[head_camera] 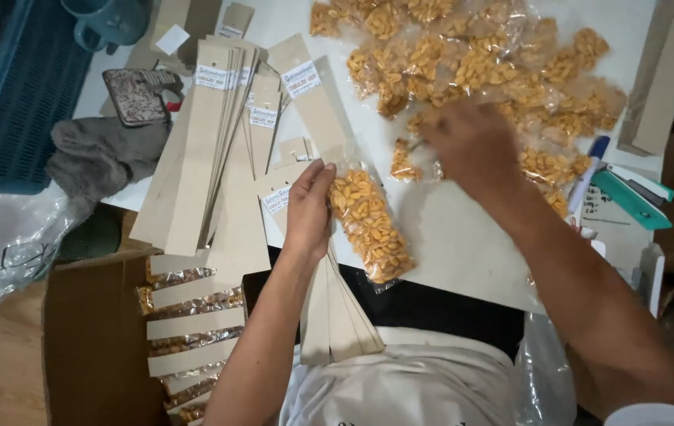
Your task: The person packages small, yellow, puffed snacks into clear plastic bags attached to cardboard backings. They use a handheld stapler to seal the top of each bag and then place the finished packages into a cardboard box.
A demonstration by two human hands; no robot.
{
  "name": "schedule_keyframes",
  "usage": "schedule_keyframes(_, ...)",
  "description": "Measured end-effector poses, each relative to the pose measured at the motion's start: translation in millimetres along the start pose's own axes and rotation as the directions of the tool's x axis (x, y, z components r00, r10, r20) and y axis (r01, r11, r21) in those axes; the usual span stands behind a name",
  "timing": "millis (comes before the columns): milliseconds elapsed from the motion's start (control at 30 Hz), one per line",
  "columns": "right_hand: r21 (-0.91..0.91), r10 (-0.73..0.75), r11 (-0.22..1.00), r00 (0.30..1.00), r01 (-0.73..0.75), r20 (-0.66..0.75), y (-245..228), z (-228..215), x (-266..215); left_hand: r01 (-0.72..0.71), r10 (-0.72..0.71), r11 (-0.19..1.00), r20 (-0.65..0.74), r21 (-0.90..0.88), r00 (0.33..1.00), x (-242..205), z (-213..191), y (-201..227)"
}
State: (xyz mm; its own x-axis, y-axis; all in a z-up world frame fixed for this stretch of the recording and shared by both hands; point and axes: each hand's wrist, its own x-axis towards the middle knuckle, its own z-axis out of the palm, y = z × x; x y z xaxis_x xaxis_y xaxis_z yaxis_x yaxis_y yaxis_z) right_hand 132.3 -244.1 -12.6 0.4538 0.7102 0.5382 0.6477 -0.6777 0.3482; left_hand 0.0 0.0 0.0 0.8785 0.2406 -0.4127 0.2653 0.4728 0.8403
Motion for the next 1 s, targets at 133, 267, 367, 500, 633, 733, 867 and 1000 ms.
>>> schedule_keyframes(133, 0.29, 0.165, 0.945, 0.986, -0.149, -0.03, 0.3, -63.0, 36.2, -0.012, 0.013, 1.0, 0.026, -0.012, 1.0, 8.0, -1.1, -8.3)
schedule_keyframes(267, 0.956, 0.185, -0.139, 0.942, -0.258, 0.281, -30.4, -65.7, 44.6, -0.03, 0.024, 0.998, 0.113, 0.052, 0.993, 3.6, 4.4, -7.0)
schedule_keyframes(367, 0.873, 0.219, 0.057, 0.859, -0.484, 0.462, -45.1, -61.9, 62.5, -0.008, 0.002, 0.998, 0.114, 0.059, 0.994, -27.7, 29.4, 30.1)
schedule_keyframes(500, 0.667, 0.346, 0.214, 0.694, -0.713, 0.631, -59.4, -57.6, 69.8, -0.084, 0.048, 0.977, 0.183, 0.195, 0.982, -28.5, 28.3, 33.1)
schedule_keyframes(633, 0.675, 0.419, 0.186, 0.679, -0.714, 0.603, -60.7, -54.2, 75.3, -0.213, 0.185, 0.955, 0.146, 0.208, 0.972, -21.5, 35.9, 24.1)
schedule_keyframes(733, 0.791, 0.578, 0.145, 0.7, -0.595, 0.421, -65.0, -58.8, 92.6, -0.308, 0.285, 0.91, 0.12, 0.278, 0.951, -19.3, 35.9, 18.5)
schedule_keyframes(867, 0.749, 0.579, -0.495, 0.476, -0.44, 0.662, -79.5, -62.2, 114.8, -0.474, 0.44, 0.794, 0.178, 0.38, 0.88, -25.3, 38.2, 12.1)
schedule_keyframes(1000, 0.719, 0.591, -0.569, 0.408, -0.399, 0.695, -82.8, -55.0, 110.5, -0.459, 0.398, 0.766, 0.228, 0.451, 0.889, -17.0, 26.8, -9.8)
